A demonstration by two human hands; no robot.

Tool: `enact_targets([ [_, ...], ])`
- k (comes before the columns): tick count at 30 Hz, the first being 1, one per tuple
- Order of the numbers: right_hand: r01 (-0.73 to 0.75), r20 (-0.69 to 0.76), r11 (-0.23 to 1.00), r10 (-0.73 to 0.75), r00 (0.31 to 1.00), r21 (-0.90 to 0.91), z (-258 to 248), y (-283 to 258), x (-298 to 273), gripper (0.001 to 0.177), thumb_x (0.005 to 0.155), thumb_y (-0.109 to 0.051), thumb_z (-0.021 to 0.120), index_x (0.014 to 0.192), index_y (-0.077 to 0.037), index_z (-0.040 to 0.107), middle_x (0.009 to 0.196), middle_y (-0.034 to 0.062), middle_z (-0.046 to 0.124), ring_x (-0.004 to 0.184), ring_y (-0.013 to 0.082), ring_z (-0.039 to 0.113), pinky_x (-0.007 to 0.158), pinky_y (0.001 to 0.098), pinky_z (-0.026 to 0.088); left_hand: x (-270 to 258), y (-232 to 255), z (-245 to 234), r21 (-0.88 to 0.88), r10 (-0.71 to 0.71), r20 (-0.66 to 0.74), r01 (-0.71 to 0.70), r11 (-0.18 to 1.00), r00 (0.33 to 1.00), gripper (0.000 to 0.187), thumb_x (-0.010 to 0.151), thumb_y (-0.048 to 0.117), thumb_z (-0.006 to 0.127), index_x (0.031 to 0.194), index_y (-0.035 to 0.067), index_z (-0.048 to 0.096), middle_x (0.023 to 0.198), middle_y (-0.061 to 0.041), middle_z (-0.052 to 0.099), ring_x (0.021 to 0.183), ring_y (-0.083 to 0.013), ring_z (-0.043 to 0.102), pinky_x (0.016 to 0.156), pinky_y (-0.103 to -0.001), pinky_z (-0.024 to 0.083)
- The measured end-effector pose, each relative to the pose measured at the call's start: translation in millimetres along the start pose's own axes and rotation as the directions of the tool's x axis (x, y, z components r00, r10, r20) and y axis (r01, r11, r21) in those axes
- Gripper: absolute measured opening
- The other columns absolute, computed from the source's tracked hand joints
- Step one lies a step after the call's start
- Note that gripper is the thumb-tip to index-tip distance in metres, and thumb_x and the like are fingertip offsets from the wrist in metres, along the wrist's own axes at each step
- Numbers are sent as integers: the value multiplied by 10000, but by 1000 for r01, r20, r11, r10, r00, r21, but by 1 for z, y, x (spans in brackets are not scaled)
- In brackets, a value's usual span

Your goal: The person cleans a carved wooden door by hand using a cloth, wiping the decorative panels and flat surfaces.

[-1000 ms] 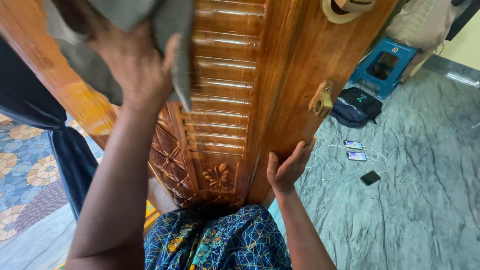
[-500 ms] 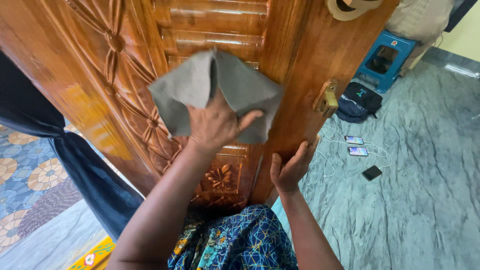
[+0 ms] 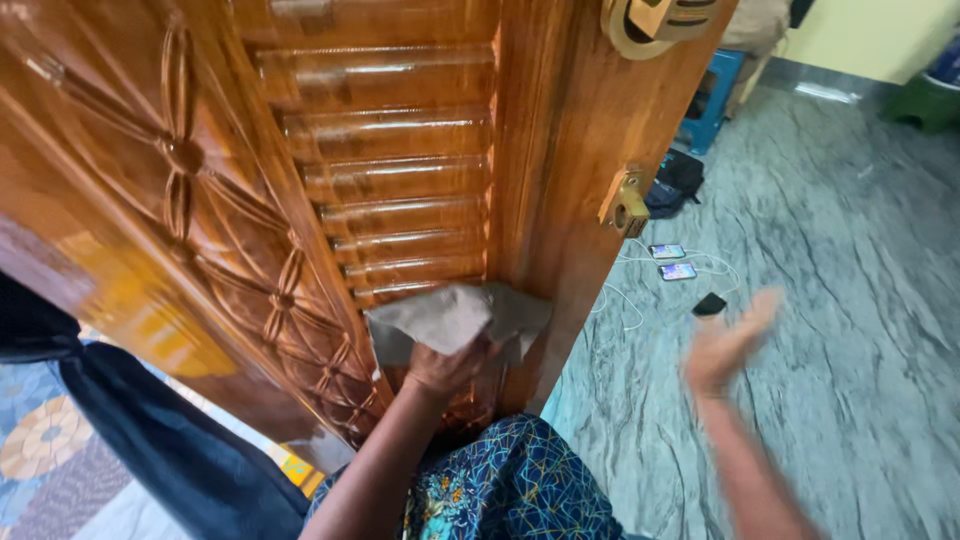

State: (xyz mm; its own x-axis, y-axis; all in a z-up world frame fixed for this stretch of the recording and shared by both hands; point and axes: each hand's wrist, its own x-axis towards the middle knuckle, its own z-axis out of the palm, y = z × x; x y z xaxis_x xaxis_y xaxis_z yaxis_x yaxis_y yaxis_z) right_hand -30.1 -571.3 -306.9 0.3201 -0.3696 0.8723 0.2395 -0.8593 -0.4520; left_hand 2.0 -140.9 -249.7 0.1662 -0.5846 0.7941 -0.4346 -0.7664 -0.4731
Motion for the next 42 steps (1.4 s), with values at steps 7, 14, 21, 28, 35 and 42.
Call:
enact_targets([
  [7, -485, 61, 454, 774, 630, -748, -124, 104, 83, 796, 1087, -392, 621, 1649, -38, 182, 1573, 275, 422, 1450, 406, 410, 1232, 528, 339, -43, 19, 22, -397, -24, 373, 183, 899, 927, 532, 968, 481, 497, 1435, 232, 550, 1418, -117, 559, 1244, -328, 581, 1023, -520, 450],
  [14, -399, 221, 439, 846, 485, -805, -139, 105, 122, 824, 1038, -385, 631, 1678, -162, 162, 1462, 236, 568, 1290, 377, 555, 1119, 526, 437, -15, 1, 5, -567, -153, 483, 441, 696, 862, 486, 977, 470, 571, 1368, 183, 564, 1252, -111, 641, 1151, -308, 626, 973, -491, 494],
  [21, -291, 496, 542, 840, 221, -788, -84, 126, 165, 879, 989, -379, 642, 1707, -287, 143, 1351, 197, 714, 1129, 347, 700, 1005, 525, 535, 52, -105, -69, -110, -123, -39, 118, 987, 992, 651, 847, 684, 678, 1338, 266, 594, 1410, -170, 567, 1317, -335, 543, 1058, -549, 475],
  [28, -207, 658, 637, 751, -51, -743, 106, 64, 128, 753, 996, -261, 589, 1620, -372, 183, 1116, 162, 759, 813, 295, 700, 674, 456, 586, 124, -154, -116, 88, -431, 6, 429, 899, 902, 825, 1003, 794, 632, 1514, 148, 586, 1606, -160, 329, 1466, -586, 188, 1066, -794, 278],
  [35, 288, 780, 742, 625, 31, -605, 97, -37, 113, 389, 929, -369, 593, 1258, -174, 663, 1072, 132, 803, 930, 338, 757, 807, 471, 591, 147, -132, -109, 76, -510, 1, 508, 858, 860, 912, 950, 816, 579, 1576, 162, 469, 1580, -157, 297, 1459, -621, 222, 1069, -841, 275],
  [42, 114, 705, 921, -361, 610, 373, -35, -276, 83, 298, 920, -345, 661, 1095, -129, 767, 1030, 104, 786, 918, 293, 771, 775, 414, 610, 111, -73, -33, -241, -293, 103, 310, 920, 951, 628, 1141, 614, 583, 1576, 178, 466, 1514, -76, 552, 1455, -372, 457, 1116, -694, 384],
])
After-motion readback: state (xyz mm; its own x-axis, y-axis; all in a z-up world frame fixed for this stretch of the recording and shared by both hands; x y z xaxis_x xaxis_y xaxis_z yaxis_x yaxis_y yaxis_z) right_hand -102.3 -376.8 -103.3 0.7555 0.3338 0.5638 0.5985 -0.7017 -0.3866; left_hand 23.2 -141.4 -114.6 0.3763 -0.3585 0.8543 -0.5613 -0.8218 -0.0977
